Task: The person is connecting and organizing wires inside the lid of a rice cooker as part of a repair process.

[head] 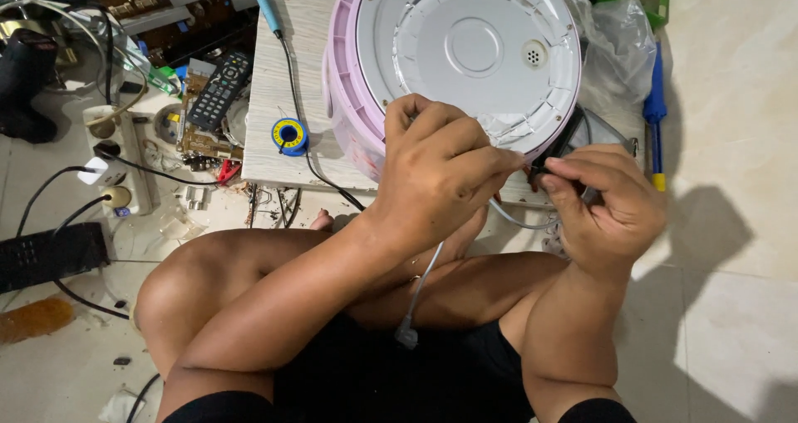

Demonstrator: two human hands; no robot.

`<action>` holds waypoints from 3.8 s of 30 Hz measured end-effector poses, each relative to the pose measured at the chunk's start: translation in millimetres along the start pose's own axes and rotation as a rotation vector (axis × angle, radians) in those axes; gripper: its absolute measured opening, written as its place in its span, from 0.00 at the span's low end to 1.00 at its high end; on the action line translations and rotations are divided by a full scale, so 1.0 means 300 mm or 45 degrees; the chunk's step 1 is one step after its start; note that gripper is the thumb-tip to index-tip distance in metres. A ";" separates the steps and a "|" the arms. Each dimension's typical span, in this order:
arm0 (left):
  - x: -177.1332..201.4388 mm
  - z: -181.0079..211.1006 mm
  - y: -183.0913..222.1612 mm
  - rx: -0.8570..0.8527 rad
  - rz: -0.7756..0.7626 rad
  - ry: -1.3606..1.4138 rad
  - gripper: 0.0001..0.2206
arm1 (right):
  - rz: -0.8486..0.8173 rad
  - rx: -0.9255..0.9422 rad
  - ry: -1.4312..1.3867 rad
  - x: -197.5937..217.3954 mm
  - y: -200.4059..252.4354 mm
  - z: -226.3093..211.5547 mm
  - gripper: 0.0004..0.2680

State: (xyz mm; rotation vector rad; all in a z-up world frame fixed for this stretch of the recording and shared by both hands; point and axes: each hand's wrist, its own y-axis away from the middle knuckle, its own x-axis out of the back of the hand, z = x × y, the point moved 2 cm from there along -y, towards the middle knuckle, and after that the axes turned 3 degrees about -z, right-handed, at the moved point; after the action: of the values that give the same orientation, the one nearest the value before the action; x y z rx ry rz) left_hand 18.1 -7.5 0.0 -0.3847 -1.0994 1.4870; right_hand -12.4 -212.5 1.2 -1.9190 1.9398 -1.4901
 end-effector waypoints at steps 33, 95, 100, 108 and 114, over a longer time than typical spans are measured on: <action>0.046 0.031 -0.035 0.029 -0.319 0.042 0.16 | -0.021 -0.077 0.007 -0.045 -0.008 -0.049 0.07; 0.161 -0.039 -0.049 -0.092 -0.542 -0.130 0.06 | -0.125 0.179 0.102 -0.073 -0.034 -0.095 0.04; 0.172 -0.022 -0.056 -0.137 -0.518 -0.145 0.04 | -0.110 0.102 0.077 -0.089 -0.020 -0.091 0.03; 0.159 -0.035 -0.053 -0.099 -0.582 -0.120 0.05 | -0.159 0.096 0.086 -0.096 -0.043 -0.118 0.06; 0.146 -0.037 -0.048 -0.061 -0.579 -0.081 0.06 | -0.159 0.125 0.164 -0.105 -0.049 -0.118 0.06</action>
State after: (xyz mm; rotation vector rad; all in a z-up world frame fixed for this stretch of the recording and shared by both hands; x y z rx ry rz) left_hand 23.8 34.6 20.9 -0.1079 -1.1823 1.0770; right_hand -15.5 -164.1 11.3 -1.9818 1.7854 -1.7474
